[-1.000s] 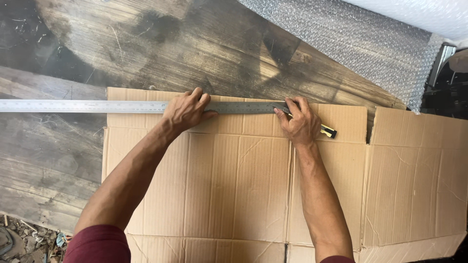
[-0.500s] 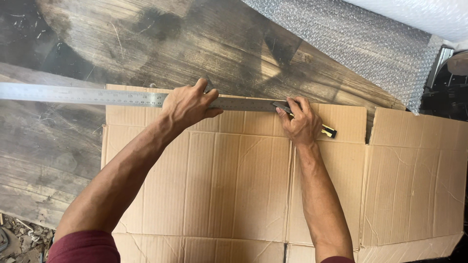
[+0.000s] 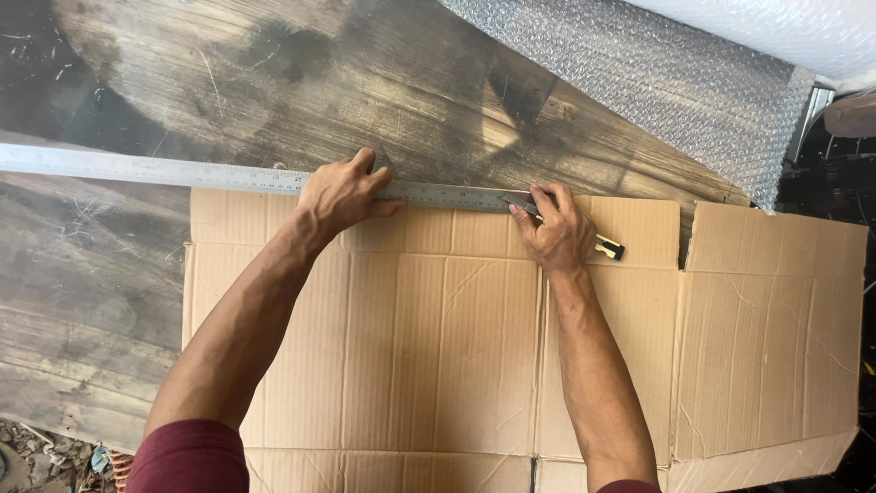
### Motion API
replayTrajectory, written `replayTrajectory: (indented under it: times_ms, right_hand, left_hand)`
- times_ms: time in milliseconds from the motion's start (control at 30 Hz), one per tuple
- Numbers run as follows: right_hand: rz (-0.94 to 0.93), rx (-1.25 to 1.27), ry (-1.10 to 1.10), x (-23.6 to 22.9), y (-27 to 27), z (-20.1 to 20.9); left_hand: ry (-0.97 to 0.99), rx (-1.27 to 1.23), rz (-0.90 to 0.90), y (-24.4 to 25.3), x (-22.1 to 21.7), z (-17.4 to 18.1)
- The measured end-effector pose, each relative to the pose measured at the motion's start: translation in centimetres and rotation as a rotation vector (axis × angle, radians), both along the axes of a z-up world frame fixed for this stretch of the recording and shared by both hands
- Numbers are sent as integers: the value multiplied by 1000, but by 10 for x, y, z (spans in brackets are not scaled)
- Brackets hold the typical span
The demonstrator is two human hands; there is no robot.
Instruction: The person uses a metal ruler and a utility knife to cut a large piece of cardboard on a wooden workbench. They align the ruler and score the cardboard multiple times to create straight cuts, then separate the cut sections.
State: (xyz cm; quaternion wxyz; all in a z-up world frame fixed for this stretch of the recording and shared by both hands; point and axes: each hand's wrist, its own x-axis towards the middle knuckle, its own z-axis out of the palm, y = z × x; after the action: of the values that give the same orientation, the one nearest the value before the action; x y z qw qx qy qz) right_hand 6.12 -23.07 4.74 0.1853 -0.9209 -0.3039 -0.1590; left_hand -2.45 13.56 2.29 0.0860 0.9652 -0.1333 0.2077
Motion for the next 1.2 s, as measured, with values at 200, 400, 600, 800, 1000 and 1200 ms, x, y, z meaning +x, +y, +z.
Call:
replayTrajectory:
  times_ms: [200,400,600,800,1000,1200]
  right_hand:
    - [2,3,-2,1,-1,-3]
    - [22,27,28,2,-2,-5]
    - [7,-23,-1,0,2,4]
    - [10,-27,10,-2,3,8]
    - [8,-17,9,-1,3,6]
    - [56,13,18,1,1,5]
  left_hand:
    - [25,-67,1,-3,0,-14]
    - [-162,68,-36,-3,-5,-13]
    - [-127,10,-14,-6,-7,-29]
    - [-102,-83,-52,-5,-4,-31]
    - [-87,-101,-59,-2,2,-38]
    - [-64,-86,-35,-5,-1,-31]
